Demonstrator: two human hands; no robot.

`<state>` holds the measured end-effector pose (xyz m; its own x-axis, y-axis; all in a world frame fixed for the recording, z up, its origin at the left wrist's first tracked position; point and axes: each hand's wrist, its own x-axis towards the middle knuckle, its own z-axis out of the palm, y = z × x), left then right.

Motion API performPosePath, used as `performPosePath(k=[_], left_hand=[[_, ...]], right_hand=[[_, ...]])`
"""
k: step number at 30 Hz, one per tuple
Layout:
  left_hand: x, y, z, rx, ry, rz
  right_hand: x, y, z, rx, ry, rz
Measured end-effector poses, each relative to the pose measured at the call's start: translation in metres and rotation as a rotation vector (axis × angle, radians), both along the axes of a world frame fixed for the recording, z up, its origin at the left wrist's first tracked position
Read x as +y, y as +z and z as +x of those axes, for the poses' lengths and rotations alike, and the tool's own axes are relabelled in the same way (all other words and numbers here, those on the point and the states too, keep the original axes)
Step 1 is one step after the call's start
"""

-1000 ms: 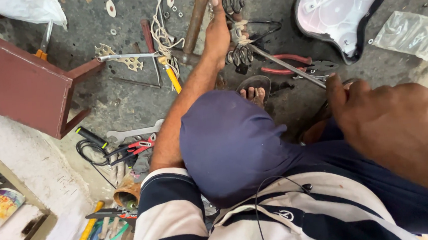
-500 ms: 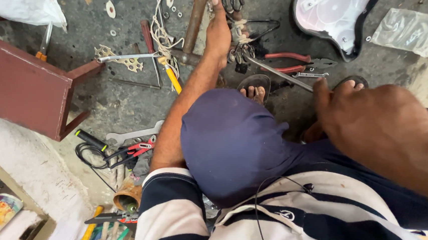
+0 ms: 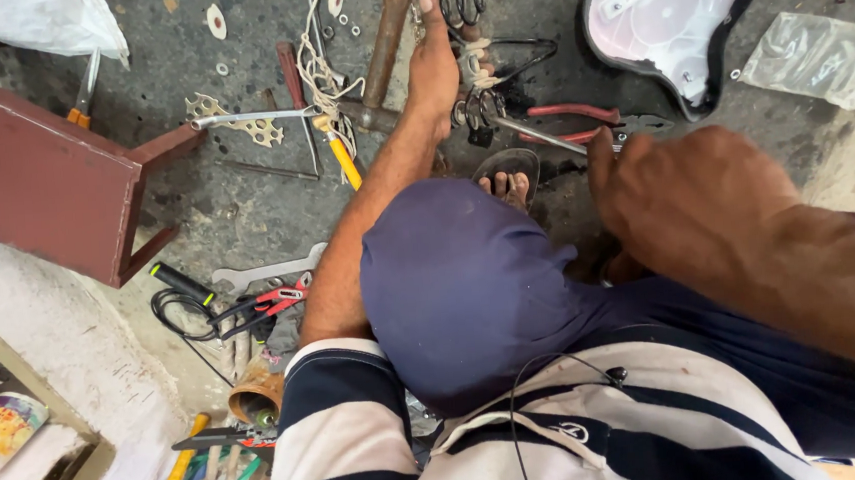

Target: The person sits on the floor of a repair shop and repairs a bicycle saddle. They use pliers and a screwdriver to fit and tighten the metal spring and rail assembly under the saddle, press the parts into place, and set the assembled saddle down on the floor.

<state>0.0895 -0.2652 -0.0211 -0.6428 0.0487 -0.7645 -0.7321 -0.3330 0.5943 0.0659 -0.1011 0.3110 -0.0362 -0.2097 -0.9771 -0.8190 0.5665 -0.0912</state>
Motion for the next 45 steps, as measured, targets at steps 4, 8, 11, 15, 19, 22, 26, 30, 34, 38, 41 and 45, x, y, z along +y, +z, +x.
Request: performPosePath(k=[4,8,11,15,19,22,26,30,34,38,41,45], left_hand=[[0.000,-0.004,-0.001,0.034,0.003,-0.001],[0.000,-0.007,-0.006,0.028,0.016,0.029],[0.000,-0.004,-0.012,0.037,-0.004,0.015],[-0.003,-0.003,-0.014,0.143,-0.090,-0.072],[-0.005,-0.010,-0.013,0.258,-0.138,-0.159],[-0.005,-0.018,-0.018,0.182,-0.085,-0.092],[-0.003,-0.020,-0.024,0.016,0.014,0.003],[-0.002,-0.021,-0.031,-0.010,0.022,-0.024],[-0.002,-0.023,-0.031,0.085,-0.097,-0.147],[0.002,-0.024,-0.023,0.140,-0.191,-0.228],[0.003,-0.022,-0.016,0.116,-0.150,-0.161],[0.001,-0.020,-0.011,0.203,-0.158,-0.154]], right_hand=[[0.003,-0.013,-0.009,0.011,0.012,0.005],[0.025,-0.034,-0.034,0.038,0.154,-0.015],[0.041,-0.049,-0.049,0.079,0.313,-0.047],[0.063,-0.068,-0.061,0.220,0.313,-0.263],[0.071,-0.086,-0.074,0.130,0.305,-0.260],[0.066,-0.086,-0.095,0.099,0.291,-0.274],[0.043,-0.072,-0.104,0.096,0.234,-0.334],[0.027,-0.063,-0.077,-0.009,0.114,-0.191],[0.011,-0.059,-0.048,0.047,0.001,-0.239],[-0.022,-0.041,-0.055,0.021,0.013,-0.254],[-0.031,-0.033,-0.093,-0.049,-0.121,-0.054],[-0.017,-0.026,-0.103,0.036,-0.020,-0.120]])
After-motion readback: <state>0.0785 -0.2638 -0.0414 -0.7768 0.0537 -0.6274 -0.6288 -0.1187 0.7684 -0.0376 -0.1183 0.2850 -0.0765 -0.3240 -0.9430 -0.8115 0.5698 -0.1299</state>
